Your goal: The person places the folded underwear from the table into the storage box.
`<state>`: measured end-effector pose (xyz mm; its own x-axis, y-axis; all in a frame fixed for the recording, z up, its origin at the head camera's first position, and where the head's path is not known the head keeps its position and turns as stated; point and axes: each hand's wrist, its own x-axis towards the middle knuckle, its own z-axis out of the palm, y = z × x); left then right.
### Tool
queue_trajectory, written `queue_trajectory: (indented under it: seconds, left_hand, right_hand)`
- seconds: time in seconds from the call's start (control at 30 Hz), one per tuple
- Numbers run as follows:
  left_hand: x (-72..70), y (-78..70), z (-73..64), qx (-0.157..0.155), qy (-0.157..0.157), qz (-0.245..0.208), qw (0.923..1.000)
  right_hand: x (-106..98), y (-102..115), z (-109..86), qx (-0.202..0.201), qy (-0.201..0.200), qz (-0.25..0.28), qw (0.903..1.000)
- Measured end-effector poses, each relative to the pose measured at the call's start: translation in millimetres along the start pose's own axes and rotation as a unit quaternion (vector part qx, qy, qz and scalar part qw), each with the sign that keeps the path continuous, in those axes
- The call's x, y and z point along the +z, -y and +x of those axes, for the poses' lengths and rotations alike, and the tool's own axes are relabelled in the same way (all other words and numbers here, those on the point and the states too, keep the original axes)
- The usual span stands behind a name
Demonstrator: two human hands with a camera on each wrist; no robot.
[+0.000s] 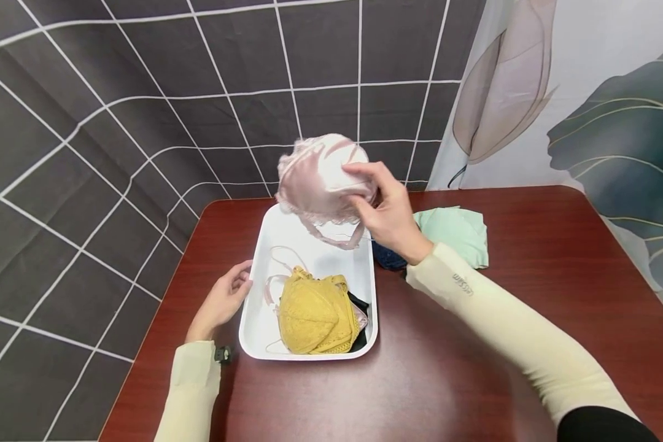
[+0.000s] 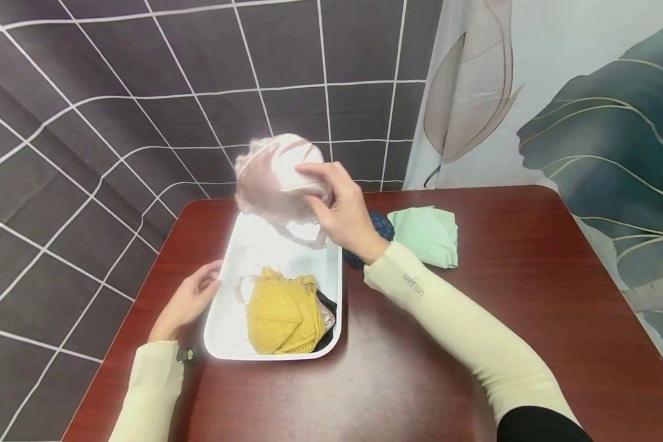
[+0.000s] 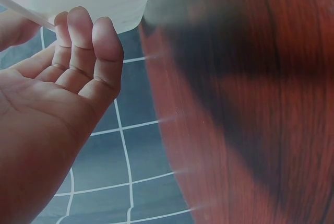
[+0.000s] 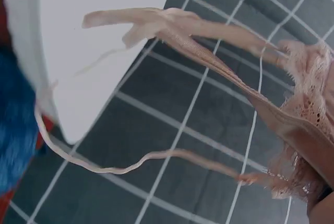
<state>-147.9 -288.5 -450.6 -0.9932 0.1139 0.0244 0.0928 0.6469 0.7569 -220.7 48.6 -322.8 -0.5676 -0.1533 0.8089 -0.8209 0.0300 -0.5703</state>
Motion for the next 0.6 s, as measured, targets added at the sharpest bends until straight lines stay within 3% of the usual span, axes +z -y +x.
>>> queue_trajectory:
  seconds: [0.13,0.23,0.4,0.6]
  left_hand:
    - [0.1,0.1,0.5,0.007,-0.001,-0.001,1.0000]
    - [0.0,-0.2,1.4,0.008,-0.002,-0.002,1.0000]
    - [-2.1,-2.3,1.4,0.004,-0.003,-0.004,1.0000]
    - [-1.7,-2.7,0.5,-0.003,0.002,-0.005,1.0000]
  right_hand:
    - [20,-17,-9.5,-0.011,0.037,0.003,0.9992]
    - [33,-27,-19.0,0.005,0.058,-0.001,0.9983]
    - [51,-49,-31.7,0.067,0.107,-0.010,0.9919]
    - [56,-71,-45.1,0.147,0.179,-0.057,0.9712]
